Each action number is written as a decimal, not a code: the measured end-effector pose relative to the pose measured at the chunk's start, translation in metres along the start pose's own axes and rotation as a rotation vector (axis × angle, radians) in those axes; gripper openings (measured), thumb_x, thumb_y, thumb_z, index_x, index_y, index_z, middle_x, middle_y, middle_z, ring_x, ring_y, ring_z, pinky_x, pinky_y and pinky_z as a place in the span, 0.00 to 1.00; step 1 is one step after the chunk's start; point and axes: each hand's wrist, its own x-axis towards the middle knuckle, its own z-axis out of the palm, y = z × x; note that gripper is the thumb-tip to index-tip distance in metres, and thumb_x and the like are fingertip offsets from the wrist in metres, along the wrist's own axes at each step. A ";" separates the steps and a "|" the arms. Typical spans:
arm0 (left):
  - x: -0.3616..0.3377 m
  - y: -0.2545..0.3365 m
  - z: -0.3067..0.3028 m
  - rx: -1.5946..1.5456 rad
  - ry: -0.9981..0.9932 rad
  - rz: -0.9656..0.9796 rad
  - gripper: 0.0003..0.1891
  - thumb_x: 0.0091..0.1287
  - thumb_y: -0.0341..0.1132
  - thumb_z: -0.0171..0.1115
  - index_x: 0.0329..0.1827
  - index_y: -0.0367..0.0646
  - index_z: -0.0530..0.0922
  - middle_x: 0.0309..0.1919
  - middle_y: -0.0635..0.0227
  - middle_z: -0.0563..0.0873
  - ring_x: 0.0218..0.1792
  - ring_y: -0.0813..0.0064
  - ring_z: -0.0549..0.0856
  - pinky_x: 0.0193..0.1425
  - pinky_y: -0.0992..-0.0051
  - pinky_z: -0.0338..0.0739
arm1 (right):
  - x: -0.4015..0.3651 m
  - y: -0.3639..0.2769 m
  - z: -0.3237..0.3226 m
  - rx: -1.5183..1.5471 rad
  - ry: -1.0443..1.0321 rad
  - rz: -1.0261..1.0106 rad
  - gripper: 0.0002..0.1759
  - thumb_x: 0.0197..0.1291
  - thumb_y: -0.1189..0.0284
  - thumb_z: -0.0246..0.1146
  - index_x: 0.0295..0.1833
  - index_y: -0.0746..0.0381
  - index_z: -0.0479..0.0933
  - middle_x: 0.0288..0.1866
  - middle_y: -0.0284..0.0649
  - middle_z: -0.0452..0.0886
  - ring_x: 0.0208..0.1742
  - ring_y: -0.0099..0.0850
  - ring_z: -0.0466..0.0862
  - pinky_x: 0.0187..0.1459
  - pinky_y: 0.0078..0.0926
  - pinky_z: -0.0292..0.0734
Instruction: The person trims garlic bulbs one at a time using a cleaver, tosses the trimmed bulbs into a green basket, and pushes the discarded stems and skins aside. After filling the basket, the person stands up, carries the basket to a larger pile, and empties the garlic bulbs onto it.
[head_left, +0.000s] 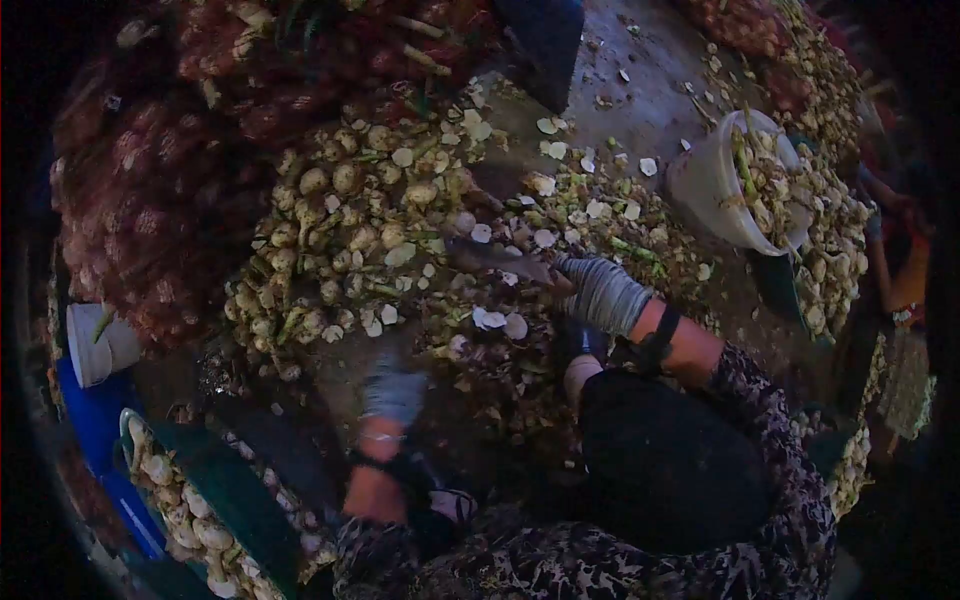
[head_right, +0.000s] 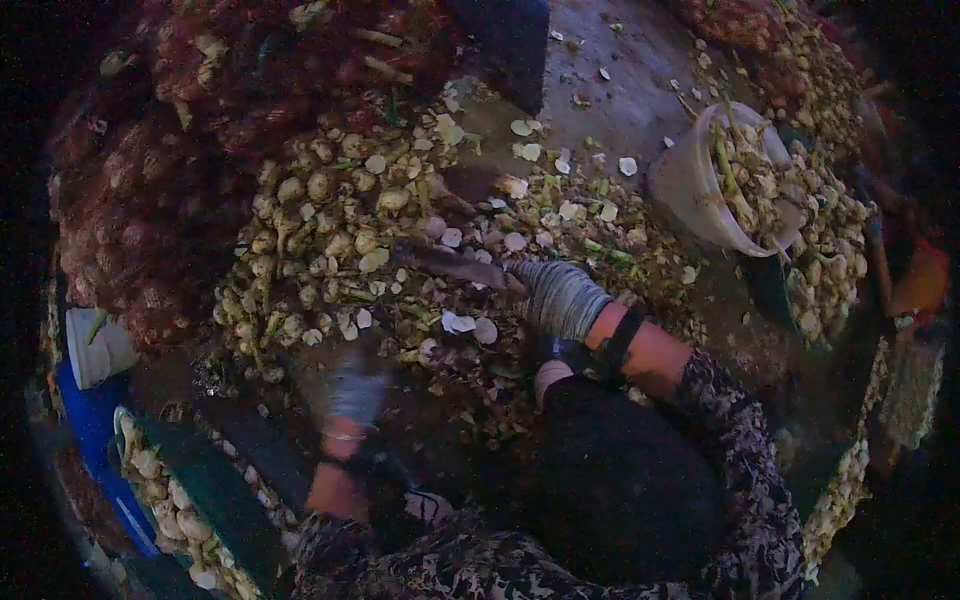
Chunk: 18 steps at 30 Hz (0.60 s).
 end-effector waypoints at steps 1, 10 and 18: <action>0.010 -0.002 0.041 0.178 -0.066 0.051 0.31 0.55 0.41 0.69 0.65 0.49 0.73 0.47 0.56 0.85 0.49 0.56 0.84 0.53 0.60 0.79 | -0.002 -0.003 -0.002 -0.001 0.000 0.013 0.24 0.54 0.66 0.64 0.58 0.58 0.76 0.41 0.51 0.84 0.42 0.51 0.83 0.44 0.41 0.78; 0.064 0.038 0.064 -0.547 -0.353 0.123 0.22 0.66 0.37 0.62 0.63 0.43 0.73 0.54 0.62 0.81 0.53 0.64 0.80 0.59 0.63 0.77 | -0.016 -0.024 -0.022 -0.196 -0.170 0.006 0.17 0.55 0.62 0.66 0.49 0.56 0.77 0.35 0.46 0.82 0.40 0.49 0.83 0.41 0.43 0.78; 0.088 -0.038 0.130 -0.794 -0.521 0.430 0.22 0.79 0.37 0.41 0.73 0.37 0.63 0.69 0.60 0.70 0.66 0.69 0.73 0.73 0.70 0.66 | -0.014 -0.057 -0.026 -0.147 -0.130 -0.234 0.14 0.54 0.70 0.64 0.47 0.55 0.77 0.34 0.44 0.81 0.37 0.47 0.83 0.38 0.40 0.78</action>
